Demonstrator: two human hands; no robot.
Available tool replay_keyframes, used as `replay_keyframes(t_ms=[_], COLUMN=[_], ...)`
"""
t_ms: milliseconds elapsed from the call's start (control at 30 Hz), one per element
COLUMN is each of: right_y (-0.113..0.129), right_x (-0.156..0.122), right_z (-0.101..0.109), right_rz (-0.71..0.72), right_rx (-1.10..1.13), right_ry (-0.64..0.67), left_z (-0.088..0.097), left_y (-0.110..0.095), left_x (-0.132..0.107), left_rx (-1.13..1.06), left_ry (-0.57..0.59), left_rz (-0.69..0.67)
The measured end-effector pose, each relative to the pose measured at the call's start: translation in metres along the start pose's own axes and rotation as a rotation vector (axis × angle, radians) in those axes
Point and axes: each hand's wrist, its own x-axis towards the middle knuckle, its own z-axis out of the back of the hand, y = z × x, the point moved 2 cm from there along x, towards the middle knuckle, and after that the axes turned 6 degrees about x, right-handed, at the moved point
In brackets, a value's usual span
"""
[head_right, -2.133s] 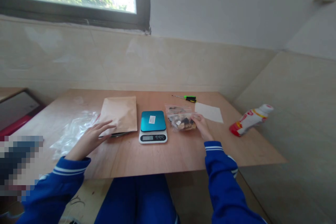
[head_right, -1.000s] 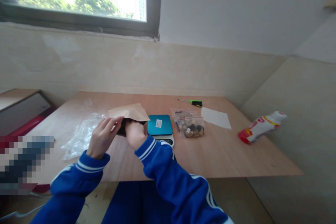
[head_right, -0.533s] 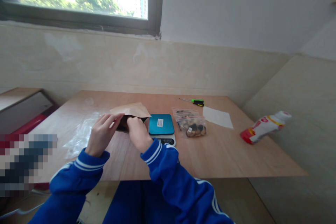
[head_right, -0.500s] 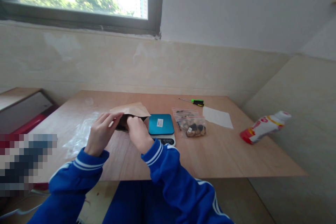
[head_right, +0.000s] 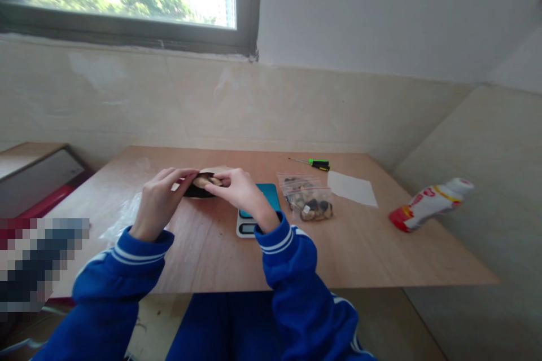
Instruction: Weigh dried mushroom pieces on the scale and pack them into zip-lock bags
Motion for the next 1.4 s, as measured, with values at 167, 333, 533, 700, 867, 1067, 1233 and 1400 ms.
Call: replay_keyframes(t_ms=[167,333,533,700,867,1067,1233,1400], right_y=[0.001,-0.007,-0.068,-0.114,-0.131,-0.136,-0.12,-0.115], right_x=[-0.002,-0.024,-0.041,-0.026,-0.027,-0.052,-0.07,-0.081], right_z=[0.022,0.058,0.079,0.059,0.05,0.054,0.058,0.067], right_rz=[-0.108,-0.187,-0.248,-0.175,-0.163,-0.069,-0.036,-0.048], right_rx=[0.217,0.289,0.12,-0.339,-0.65,-0.601,-0.509,-0.182], right_ry=[0.095,0.068,-0.175,-0.226,-0.232,-0.273,-0.317,-0.364], left_z=[0.0,-0.001,-0.002,-0.002,0.001,-0.001,-0.001,0.0], left_y=[0.001,0.006,0.009,0.007,0.009,0.008,0.008,0.01], left_x=[0.006,0.01,0.01,0.007,0.005,0.004,0.002,0.0], left_rx=[0.005,0.007,0.008,0.012,0.035,0.014,0.009,-0.003], left_ry=[0.013,-0.016,-0.057,-0.052,-0.047,-0.066,-0.068,-0.055], left_rz=[0.025,0.042,0.041,0.031,0.027,0.021,0.019,0.041])
